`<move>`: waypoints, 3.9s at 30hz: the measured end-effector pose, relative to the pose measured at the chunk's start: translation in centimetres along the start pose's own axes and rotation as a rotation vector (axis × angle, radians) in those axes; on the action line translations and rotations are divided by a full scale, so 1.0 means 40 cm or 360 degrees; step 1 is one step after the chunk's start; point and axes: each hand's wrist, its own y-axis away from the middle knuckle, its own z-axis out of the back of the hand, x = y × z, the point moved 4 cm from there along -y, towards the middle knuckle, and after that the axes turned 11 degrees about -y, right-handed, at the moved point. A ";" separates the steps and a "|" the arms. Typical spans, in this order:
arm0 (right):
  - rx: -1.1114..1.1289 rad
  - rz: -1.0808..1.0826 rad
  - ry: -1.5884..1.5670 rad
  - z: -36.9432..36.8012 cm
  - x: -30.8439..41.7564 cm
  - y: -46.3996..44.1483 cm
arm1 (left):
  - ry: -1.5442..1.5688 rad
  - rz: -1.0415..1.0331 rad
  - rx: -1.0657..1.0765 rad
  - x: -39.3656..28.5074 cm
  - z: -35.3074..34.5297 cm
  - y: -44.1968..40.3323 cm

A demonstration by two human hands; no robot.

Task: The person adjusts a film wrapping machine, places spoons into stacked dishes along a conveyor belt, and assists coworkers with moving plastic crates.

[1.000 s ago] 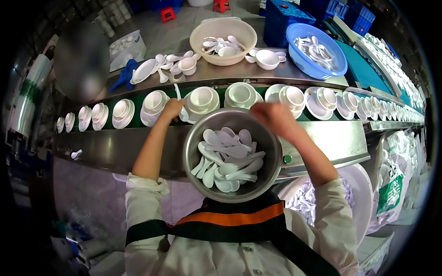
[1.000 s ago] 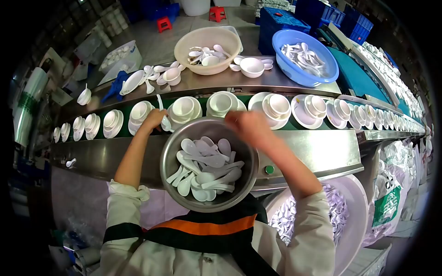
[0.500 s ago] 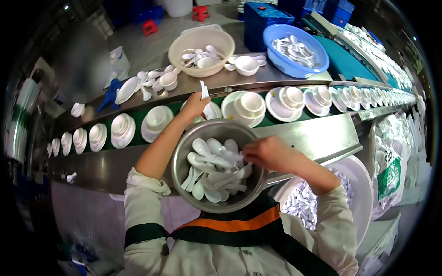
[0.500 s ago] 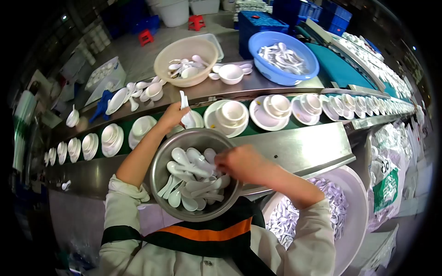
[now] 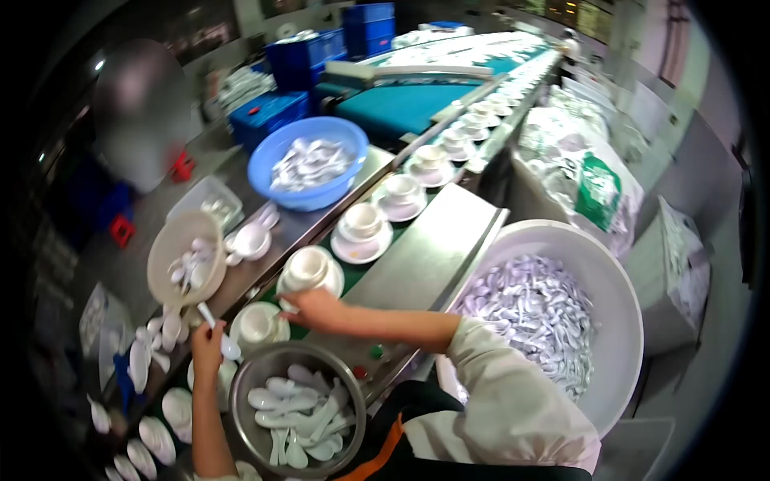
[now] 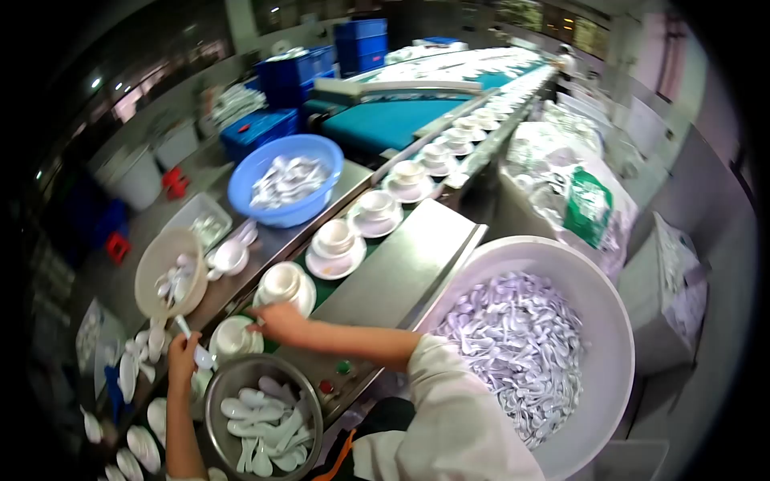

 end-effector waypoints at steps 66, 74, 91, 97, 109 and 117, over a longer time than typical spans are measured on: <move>-0.0076 -0.0143 0.0257 0.166 -0.054 0.120 | -0.0276 -0.0426 0.0526 -0.182 -0.160 0.324; 0.0229 0.0369 0.0288 -0.002 -0.011 0.050 | -0.0924 -0.0450 0.0944 -0.107 -0.177 0.414; 0.1091 0.0332 -0.0197 0.036 0.213 0.141 | -0.0512 -0.0450 0.1169 -0.076 -0.141 0.393; 0.0341 -0.0269 -0.0627 0.148 0.132 0.117 | -0.0278 -0.0356 0.1448 -0.144 -0.093 0.353; -0.0482 0.0006 0.0390 0.160 -0.299 0.042 | 0.0404 -0.0019 0.0366 -0.185 -0.134 0.027; -0.0689 -0.0115 0.0365 0.199 -0.207 0.061 | -0.0891 0.0220 0.0625 0.089 -0.260 -0.163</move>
